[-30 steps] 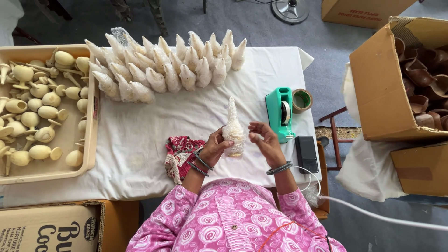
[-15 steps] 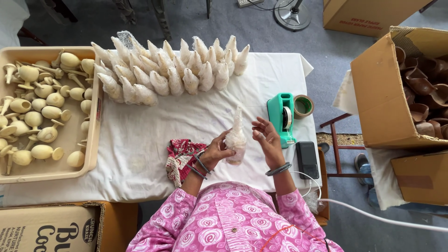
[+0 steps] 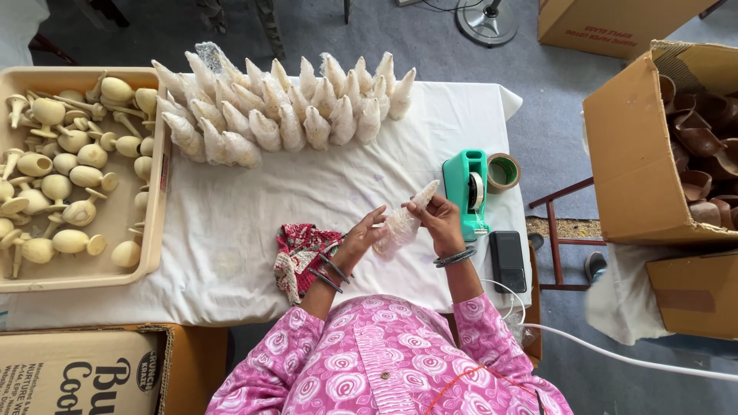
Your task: The person wraps wooden ornaments in bubble wrap and secures them with adhesive tape before placing them on a table.
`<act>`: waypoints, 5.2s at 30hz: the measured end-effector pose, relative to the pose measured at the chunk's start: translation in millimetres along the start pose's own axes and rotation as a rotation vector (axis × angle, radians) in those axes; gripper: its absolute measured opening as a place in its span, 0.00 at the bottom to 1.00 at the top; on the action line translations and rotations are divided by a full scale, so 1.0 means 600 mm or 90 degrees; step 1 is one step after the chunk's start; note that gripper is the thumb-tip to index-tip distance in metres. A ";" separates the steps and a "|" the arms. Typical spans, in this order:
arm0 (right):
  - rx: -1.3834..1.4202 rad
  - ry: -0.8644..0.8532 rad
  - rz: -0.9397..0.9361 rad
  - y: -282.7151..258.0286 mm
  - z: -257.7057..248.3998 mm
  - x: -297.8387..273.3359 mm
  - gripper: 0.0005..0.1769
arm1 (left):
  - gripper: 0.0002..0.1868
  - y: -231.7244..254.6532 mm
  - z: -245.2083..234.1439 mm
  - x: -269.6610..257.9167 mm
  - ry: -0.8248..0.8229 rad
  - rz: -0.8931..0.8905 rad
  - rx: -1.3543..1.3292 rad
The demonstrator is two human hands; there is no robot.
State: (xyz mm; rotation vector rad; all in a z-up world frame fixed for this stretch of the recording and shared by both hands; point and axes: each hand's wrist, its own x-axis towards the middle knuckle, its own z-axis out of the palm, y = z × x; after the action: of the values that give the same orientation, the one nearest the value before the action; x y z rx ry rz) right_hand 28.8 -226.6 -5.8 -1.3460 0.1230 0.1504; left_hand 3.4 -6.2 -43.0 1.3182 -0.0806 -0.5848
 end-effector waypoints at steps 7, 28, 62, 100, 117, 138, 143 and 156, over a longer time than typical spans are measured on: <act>-0.024 0.035 0.005 0.026 -0.005 0.007 0.14 | 0.49 -0.007 0.023 0.000 0.029 0.104 0.168; 0.030 -0.030 0.068 0.015 0.016 -0.032 0.37 | 0.37 -0.001 0.027 -0.003 0.062 0.129 0.074; -0.051 -0.045 -0.004 0.086 0.028 -0.041 0.33 | 0.27 -0.043 0.000 0.002 -0.009 0.008 -0.254; -0.263 -0.144 -0.168 0.074 0.016 -0.031 0.35 | 0.32 -0.080 0.018 0.047 0.174 -0.043 -0.840; -0.522 0.018 -0.365 0.053 0.099 -0.021 0.38 | 0.30 -0.136 -0.035 0.077 0.218 -0.091 -0.686; -0.409 -0.057 -0.090 0.070 0.120 0.017 0.52 | 0.31 -0.119 -0.046 0.079 0.251 -0.091 -0.415; -0.361 -0.046 -0.101 0.113 0.108 0.026 0.42 | 0.27 -0.085 -0.049 0.077 0.278 -0.093 -0.442; -0.461 0.046 -0.414 0.080 0.133 -0.036 0.24 | 0.25 -0.090 -0.058 0.085 0.229 -0.105 -0.645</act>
State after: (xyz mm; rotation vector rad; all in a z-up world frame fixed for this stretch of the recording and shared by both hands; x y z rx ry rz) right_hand -1.1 -138.9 -30.6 -2.0411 -0.3441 -0.4455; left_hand 40.7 -5.2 -116.1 0.4178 0.5621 -0.4165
